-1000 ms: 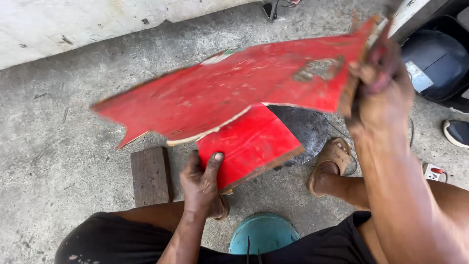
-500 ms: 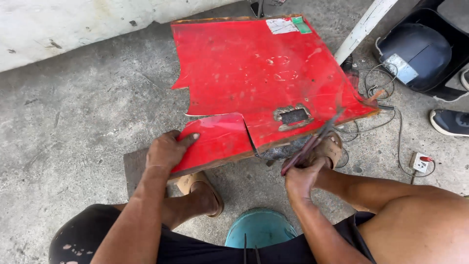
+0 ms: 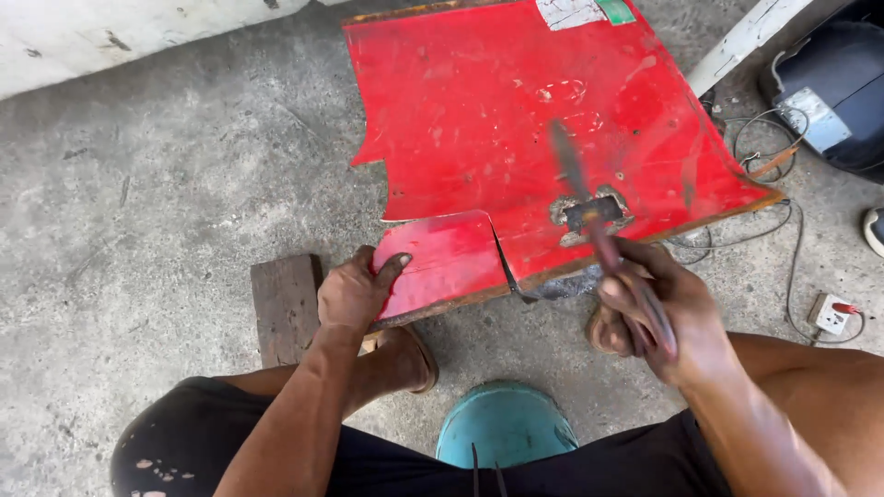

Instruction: The person uses a pair of shears to cut a red painted cardboard sheet that is resting on a metal stool. They hold the cardboard with one hand and cut along the edges with the other, removing sections of the material.

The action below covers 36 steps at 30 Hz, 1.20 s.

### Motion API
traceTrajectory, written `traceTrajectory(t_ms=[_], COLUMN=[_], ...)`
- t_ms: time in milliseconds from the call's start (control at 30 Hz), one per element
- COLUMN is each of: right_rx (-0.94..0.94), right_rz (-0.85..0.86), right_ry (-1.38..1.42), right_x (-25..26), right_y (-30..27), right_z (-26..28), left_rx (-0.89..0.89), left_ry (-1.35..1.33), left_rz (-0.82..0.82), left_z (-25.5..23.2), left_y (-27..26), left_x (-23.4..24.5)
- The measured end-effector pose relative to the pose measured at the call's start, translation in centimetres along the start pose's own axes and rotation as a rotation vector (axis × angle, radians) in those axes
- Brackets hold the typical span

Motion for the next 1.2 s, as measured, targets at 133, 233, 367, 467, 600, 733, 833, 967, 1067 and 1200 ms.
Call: traceTrajectory(t_ms=[133,233,367,467,600,733,833,967,1067,1200], right_rx=[-0.208,-0.293,-0.338,-0.343,-0.323,-0.332,-0.350,-0.324,-0.303,-0.297], right_rz=[0.130,0.126,0.091,0.108,0.116,0.125,0.134,0.151,0.174,0.179], right_ry=[0.029,-0.085,-0.252,-0.267,-0.303,-0.272,-0.280,-0.317,-0.341,-0.320], right_x=[-1.6,-2.4,-3.2,-3.7,-3.2,-3.3,-3.3,-2.8,-2.6,-2.7], right_y=[1.9,2.1,2.0,1.4,2.2,1.7,1.9,2.8,2.5,3.0], right_z=[-5.9,-8.9,-7.9,-8.4,-9.3,-8.5,-8.6,-9.9,-10.1,-10.4], left_rx=[-0.004,0.029,0.073,0.070,-0.435,-0.603,-0.515,-0.658,-0.684,-0.567], left_ry=[-0.034,-0.095,-0.146,0.041,0.377,0.423,0.582,0.528,0.233,0.061], left_rz=[0.028,0.111,0.264,0.253,0.044,0.174,0.294,0.295,0.372,0.480], left_z=[-0.7,-0.9,-0.2,1.3,-6.6,-10.3,-11.2,-10.4,-9.8,-11.7], left_y=[-1.3,-1.1,0.9,0.4,-8.1,-8.9,-6.8,-3.8,-0.7,0.3], left_x=[0.7,-0.5,-2.8,-4.8,-1.7,-5.7,-7.7,-8.7,-6.2,-3.1])
Point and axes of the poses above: each hand's wrist, its own y-axis towards the middle knuckle, its own x-axis out of the back of the hand, z = x × y, the point moved 6 cm from there along y, towards the middle knuckle, and after that the axes turned 8 degrees about -y, right-handed, at the moved point
